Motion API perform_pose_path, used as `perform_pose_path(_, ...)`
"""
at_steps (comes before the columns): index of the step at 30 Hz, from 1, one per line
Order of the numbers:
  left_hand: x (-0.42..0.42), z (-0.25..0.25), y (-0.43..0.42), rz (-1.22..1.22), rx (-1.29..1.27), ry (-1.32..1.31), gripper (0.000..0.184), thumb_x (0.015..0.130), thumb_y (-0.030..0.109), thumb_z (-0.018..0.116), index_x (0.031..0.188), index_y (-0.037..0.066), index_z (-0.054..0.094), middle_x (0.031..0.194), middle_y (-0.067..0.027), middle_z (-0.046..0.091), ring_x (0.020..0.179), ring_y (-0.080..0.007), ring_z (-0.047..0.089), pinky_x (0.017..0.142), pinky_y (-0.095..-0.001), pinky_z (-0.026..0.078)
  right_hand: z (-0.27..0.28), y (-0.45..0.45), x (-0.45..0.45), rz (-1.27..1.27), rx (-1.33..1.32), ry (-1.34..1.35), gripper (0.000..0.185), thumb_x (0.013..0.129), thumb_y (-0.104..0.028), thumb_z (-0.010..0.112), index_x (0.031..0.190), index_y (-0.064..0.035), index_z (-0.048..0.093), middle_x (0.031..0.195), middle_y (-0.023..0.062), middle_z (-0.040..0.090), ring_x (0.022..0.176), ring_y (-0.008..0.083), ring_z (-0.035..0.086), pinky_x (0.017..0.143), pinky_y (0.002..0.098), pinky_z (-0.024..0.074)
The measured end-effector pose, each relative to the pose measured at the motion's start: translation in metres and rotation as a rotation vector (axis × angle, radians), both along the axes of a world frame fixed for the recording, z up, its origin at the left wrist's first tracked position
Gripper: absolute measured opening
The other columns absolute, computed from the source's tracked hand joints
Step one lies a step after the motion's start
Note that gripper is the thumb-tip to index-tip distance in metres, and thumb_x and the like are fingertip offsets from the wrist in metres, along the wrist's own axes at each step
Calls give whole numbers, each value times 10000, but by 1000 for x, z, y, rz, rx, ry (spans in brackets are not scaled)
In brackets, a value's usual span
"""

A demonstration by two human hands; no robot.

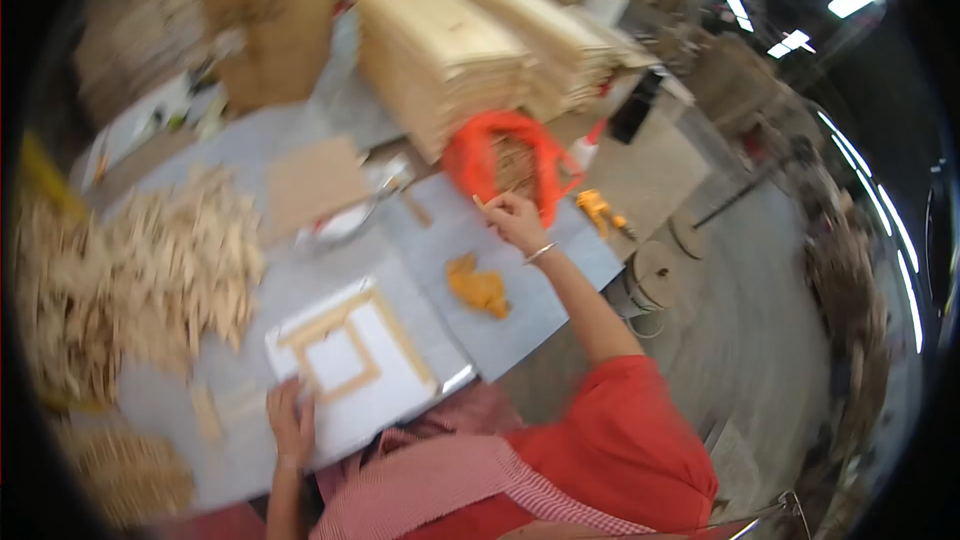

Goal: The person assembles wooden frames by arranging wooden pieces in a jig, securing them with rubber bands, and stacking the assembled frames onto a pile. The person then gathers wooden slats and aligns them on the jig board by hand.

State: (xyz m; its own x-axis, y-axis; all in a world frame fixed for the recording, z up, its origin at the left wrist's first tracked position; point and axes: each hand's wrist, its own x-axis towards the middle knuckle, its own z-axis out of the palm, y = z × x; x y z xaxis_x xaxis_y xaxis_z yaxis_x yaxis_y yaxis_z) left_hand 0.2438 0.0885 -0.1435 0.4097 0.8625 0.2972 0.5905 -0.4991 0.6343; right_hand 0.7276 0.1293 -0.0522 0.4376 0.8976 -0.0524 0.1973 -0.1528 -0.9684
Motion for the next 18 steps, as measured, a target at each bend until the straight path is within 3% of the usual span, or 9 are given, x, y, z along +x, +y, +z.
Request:
perform_pose_path(3, 1, 3, -1, 99, -83, -111, 266, 834, 48, 560, 1094, -5, 586, 1108, -180, 584, 1022, -342, 542, 890, -385, 437, -19, -9, -72, 336, 56, -205, 124, 829, -131, 672, 882, -25, 637, 687, 1, 607, 530, 50, 478, 483, 222, 406)
perform_pose_path(5, 5, 13, -4, 164, -144, -217, 201, 866, 66, 565, 1049, -4, 609, 1096, -154, 587, 992, -300, 570, 844, -334, 462, 4, -25, -136, 523, -9, -444, 127, 841, -126, 665, 907, -18, 647, 698, 12, 609, 567, 47, 496, 520, 207, 407)
perform_pose_path(8, 6, 23, -9, 214, -156, -289, 180, 866, 86, 588, 1032, 23, 622, 1096, -120, 594, 976, -257, 584, 797, -306, 488, -10, -42, -201, 890, 206, -596, 154, 831, -103, 661, 972, -49, 628, 788, 71, 590, 645, 173, 598, 575, 270, 475)
perform_pose_path(9, 4, 20, -9, 249, -170, -285, 180, 866, 86, 588, 1032, 23, 622, 1096, -120, 594, 976, -257, 584, 797, -306, 488, -17, -45, -218, 966, 263, -569, 196, 805, -124, 673, 983, -69, 610, 836, 80, 586, 665, 246, 629, 603, 343, 510)
perform_pose_path(13, -3, 16, -10, 272, -165, -310, 164, 862, 97, 599, 1011, 35, 632, 1098, -98, 598, 979, -236, 585, 798, -306, 494, -41, -43, -255, 1074, 228, -579, 180, 826, -87, 651, 1000, -58, 613, 785, 81, 567, 671, 224, 624, 587, 324, 505)
perform_pose_path(18, -8, 13, -9, 286, -135, -313, 160, 854, 109, 607, 994, 36, 637, 1086, -101, 596, 1003, -259, 573, 855, -331, 463, -57, -39, -272, 980, 446, -863, 183, 812, -114, 668, 982, -72, 614, 710, 45, 570, 566, 197, 598, 464, 308, 464)
